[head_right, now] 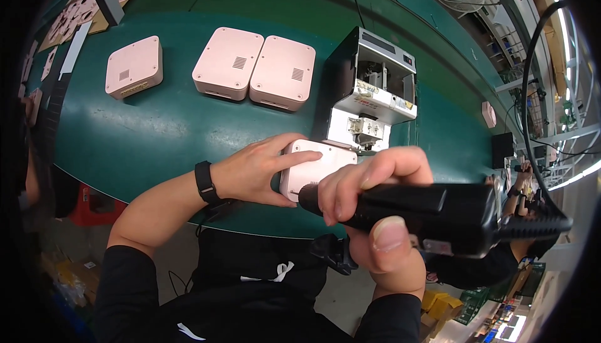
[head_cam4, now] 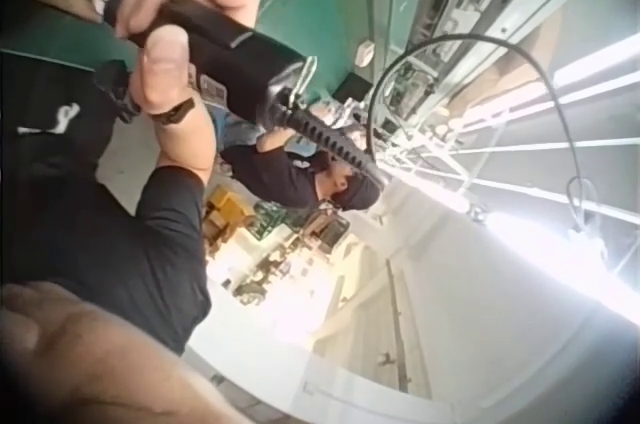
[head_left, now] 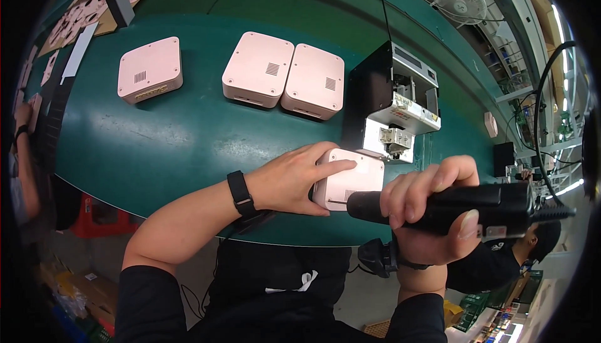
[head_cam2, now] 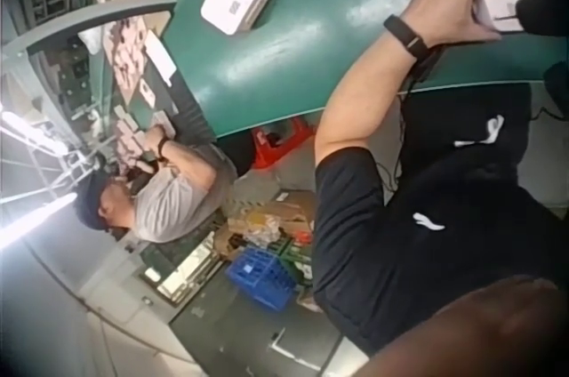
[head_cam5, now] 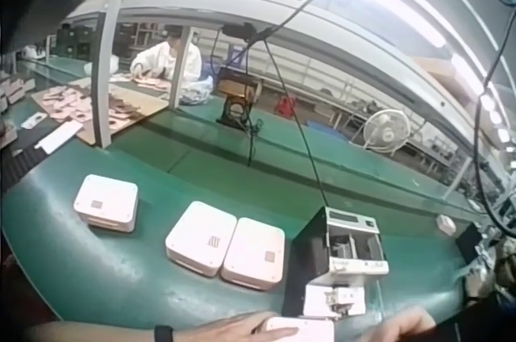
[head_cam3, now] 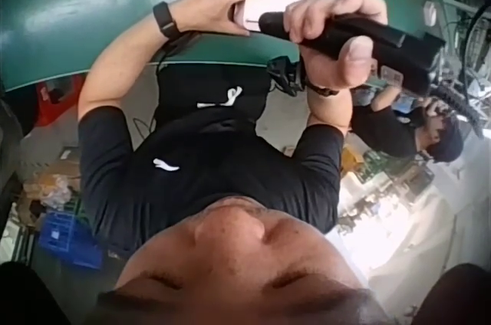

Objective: The person picks up a pink device, drives screws into its back with a power screwdriver, and places it on the conveyor belt, repeating the process for several more devices.

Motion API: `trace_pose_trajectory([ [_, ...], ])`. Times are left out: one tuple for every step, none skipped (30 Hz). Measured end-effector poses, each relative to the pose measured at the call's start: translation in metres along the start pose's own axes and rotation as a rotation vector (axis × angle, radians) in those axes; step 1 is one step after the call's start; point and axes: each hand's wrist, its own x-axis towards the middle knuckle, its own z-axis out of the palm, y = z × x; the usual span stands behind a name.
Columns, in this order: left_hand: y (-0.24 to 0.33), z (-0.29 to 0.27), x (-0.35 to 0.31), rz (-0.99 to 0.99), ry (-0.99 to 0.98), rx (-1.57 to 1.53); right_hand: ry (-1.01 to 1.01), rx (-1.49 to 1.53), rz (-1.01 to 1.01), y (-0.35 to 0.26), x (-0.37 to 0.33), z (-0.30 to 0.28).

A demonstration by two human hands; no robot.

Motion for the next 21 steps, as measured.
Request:
trace_pose_trajectory([
  [0.001,0.000,0.000,0.002,-0.002,0.006,-0.002,0.001,0.002,0.002,-0.003,-0.002],
  [0.002,0.001,0.001,0.002,-0.003,0.009,-0.027,0.016,-0.030,0.005,-0.006,-0.005],
  [0.003,0.002,0.001,0.000,-0.004,0.013,-0.053,0.032,-0.062,0.007,-0.008,-0.007],
  [0.004,0.003,0.000,-0.007,-0.001,0.010,-0.079,0.049,-0.093,0.008,-0.011,-0.009],
  [0.003,0.003,0.000,-0.006,0.009,0.019,-0.084,0.050,-0.085,0.011,-0.013,-0.010],
  [0.003,0.003,-0.001,-0.005,0.021,0.028,-0.073,0.043,-0.106,0.014,-0.015,-0.007],
  [0.002,0.004,0.000,0.003,0.030,0.032,-0.056,0.030,-0.130,0.016,-0.017,-0.005],
  [0.003,0.005,0.001,0.000,0.033,0.025,-0.041,0.017,-0.154,0.017,-0.017,-0.004],
  [0.004,0.005,0.001,-0.004,0.035,0.027,-0.042,0.012,-0.147,0.019,-0.017,-0.005],
  [0.004,0.005,0.002,-0.008,0.038,0.028,-0.075,0.020,-0.201,0.022,-0.017,-0.007],
  [0.005,0.005,0.002,-0.012,0.042,0.029,-0.108,0.027,-0.254,0.025,-0.016,-0.009],
  [0.005,0.005,0.001,-0.020,0.047,0.026,-0.146,0.042,-0.305,0.027,-0.015,-0.009],
  [0.005,0.005,0.000,-0.017,0.057,0.026,-0.152,0.042,-0.297,0.029,-0.014,-0.008],
  [0.004,0.006,0.000,-0.013,0.066,0.026,-0.142,-0.007,-0.342,0.031,-0.012,-0.006],
  [0.004,0.007,-0.001,-0.009,0.076,0.026,-0.132,-0.056,-0.388,0.033,-0.010,-0.004],
  [0.003,0.008,-0.001,-0.014,0.082,0.023,-0.122,-0.106,-0.435,0.035,-0.009,-0.004],
  [0.003,0.008,-0.001,-0.016,0.084,0.014,-0.126,-0.107,-0.431,0.036,-0.008,-0.003],
  [0.002,0.008,-0.001,-0.017,0.086,0.005,-0.127,-0.104,-0.441,0.037,-0.008,-0.003],
  [0.002,0.009,0.000,-0.017,0.087,-0.004,-0.128,-0.101,-0.451,0.038,-0.008,-0.003],
  [0.001,0.010,0.000,-0.019,0.092,-0.005,-0.129,-0.097,-0.462,0.039,-0.009,-0.003],
  [0.000,0.012,0.000,-0.014,0.096,-0.006,-0.134,-0.099,-0.460,0.040,-0.009,-0.003],
])
